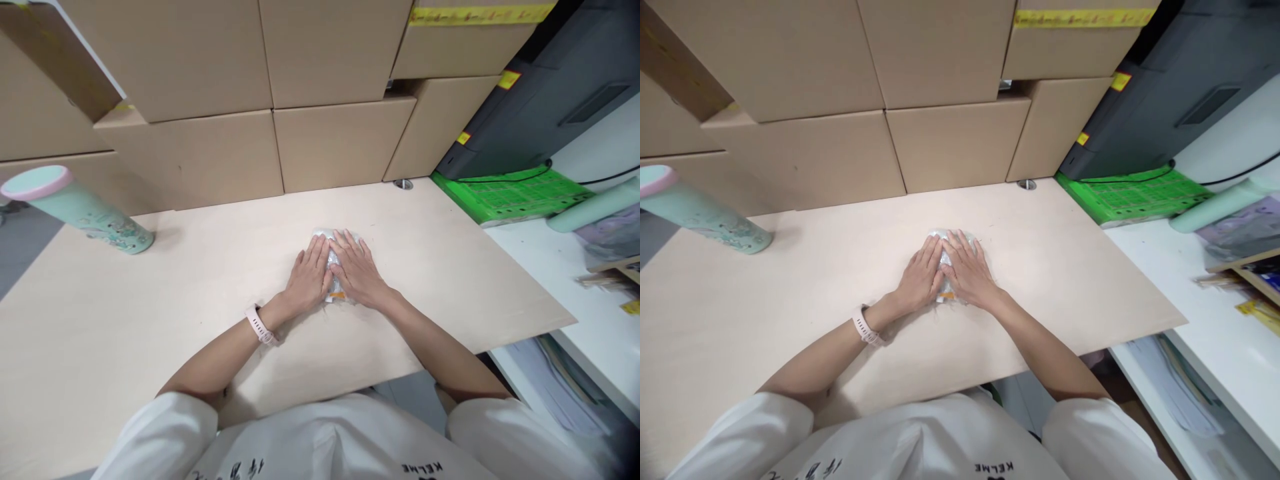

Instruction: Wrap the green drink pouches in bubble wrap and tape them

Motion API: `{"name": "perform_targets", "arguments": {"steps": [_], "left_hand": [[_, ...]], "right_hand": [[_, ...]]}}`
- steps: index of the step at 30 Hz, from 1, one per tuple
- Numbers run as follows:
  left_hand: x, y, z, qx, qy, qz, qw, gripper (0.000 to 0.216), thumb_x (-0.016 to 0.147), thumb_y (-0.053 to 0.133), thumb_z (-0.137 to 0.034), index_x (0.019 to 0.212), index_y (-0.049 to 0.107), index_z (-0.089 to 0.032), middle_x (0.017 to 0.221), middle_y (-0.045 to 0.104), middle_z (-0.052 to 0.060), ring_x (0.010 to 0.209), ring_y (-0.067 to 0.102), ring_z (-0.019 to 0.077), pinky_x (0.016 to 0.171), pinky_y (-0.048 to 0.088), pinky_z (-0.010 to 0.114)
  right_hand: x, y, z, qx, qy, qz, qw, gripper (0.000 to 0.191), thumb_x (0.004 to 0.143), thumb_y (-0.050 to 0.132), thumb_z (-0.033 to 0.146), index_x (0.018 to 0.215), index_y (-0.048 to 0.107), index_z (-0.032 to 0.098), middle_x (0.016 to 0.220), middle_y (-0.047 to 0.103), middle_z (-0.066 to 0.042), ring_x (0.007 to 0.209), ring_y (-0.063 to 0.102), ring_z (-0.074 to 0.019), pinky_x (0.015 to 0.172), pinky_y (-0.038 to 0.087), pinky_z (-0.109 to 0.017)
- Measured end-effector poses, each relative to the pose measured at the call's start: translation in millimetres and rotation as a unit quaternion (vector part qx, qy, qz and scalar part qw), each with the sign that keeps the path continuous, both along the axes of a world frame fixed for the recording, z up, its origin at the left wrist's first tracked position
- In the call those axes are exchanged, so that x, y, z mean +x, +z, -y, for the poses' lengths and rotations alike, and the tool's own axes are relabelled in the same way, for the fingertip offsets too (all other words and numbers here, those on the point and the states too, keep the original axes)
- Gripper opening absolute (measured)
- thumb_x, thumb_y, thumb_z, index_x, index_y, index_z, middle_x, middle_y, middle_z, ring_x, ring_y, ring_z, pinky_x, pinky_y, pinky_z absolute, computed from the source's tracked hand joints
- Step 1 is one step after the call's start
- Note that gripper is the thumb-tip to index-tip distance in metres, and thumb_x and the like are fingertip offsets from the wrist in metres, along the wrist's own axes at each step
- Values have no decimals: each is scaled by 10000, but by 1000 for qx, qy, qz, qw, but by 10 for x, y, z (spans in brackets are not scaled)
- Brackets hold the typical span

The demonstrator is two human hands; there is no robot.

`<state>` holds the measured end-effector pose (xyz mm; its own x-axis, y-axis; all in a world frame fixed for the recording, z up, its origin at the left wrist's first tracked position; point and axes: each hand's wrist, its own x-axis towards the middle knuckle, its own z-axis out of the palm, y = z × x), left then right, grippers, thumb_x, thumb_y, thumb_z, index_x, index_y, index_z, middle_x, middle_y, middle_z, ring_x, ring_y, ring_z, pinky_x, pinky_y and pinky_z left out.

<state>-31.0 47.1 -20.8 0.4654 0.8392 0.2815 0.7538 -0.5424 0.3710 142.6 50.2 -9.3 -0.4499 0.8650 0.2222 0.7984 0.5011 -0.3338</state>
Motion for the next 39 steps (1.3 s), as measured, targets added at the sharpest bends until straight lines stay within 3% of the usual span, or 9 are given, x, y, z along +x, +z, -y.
{"name": "perform_targets", "arguments": {"steps": [5,9,12,15,22,27,32,35,39], "left_hand": [[-62,51,-25,-23,-19,56,998,619,994,350,-379,1550,181,-164,1644,172,177,1541,110,288,1198,253,540],[-160,265,-59,7,45,140,989,561,977,441,-404,1484,317,-195,1583,292,169,1473,266,300,1167,310,536],[-217,409,-91,27,108,189,976,408,940,466,-277,1340,478,-199,1328,536,134,1252,484,264,1025,458,467],[-237,458,-110,-30,143,205,968,351,888,491,-213,1236,538,-197,1143,588,92,979,578,207,851,515,389],[-208,397,-108,-159,126,216,955,344,897,478,-227,1235,533,-195,1088,595,65,726,554,131,715,488,334],[-198,389,-109,-158,125,224,953,394,877,515,-221,1269,505,-184,1083,586,71,729,563,128,702,492,329],[-151,453,-47,-86,95,284,950,530,845,576,-216,1355,436,-204,1130,553,77,819,560,140,695,503,291],[-129,486,-12,-65,68,313,945,557,866,599,-278,1391,418,-242,1232,526,96,934,553,169,739,512,295],[-131,529,-8,-193,50,369,908,589,903,604,-417,1435,402,-264,1333,499,119,934,580,169,788,518,313]], "right_hand": [[57,120,-15,14,-20,-92,995,568,1010,308,469,1497,366,182,1613,309,-133,1519,200,-263,1218,134,-529],[279,264,-44,103,-185,-254,944,463,962,414,544,1165,623,185,1204,676,-142,1147,605,-264,999,452,-408],[419,322,-63,6,-261,-289,921,503,942,403,626,810,658,212,734,671,-47,689,626,-202,689,479,-323],[425,337,-63,-98,-241,-240,935,595,921,382,687,666,638,214,582,606,-30,591,582,-194,600,405,-305],[273,354,-3,-140,-197,-159,957,562,909,387,703,624,504,232,600,605,-22,608,557,-194,616,356,-315],[259,325,-2,-163,-164,-185,955,465,840,560,672,986,621,234,776,663,-30,709,598,-216,664,416,-338],[232,281,0,-129,-114,-313,934,765,695,777,556,1335,513,229,1191,647,-98,951,633,-247,801,508,-374],[242,268,3,-63,-112,-379,916,600,800,692,526,1307,556,234,1202,653,-88,983,635,-238,822,518,-370],[283,293,3,-51,-104,-481,869,335,898,595,505,1098,678,249,1018,713,-37,897,665,-210,761,537,-335]]}}
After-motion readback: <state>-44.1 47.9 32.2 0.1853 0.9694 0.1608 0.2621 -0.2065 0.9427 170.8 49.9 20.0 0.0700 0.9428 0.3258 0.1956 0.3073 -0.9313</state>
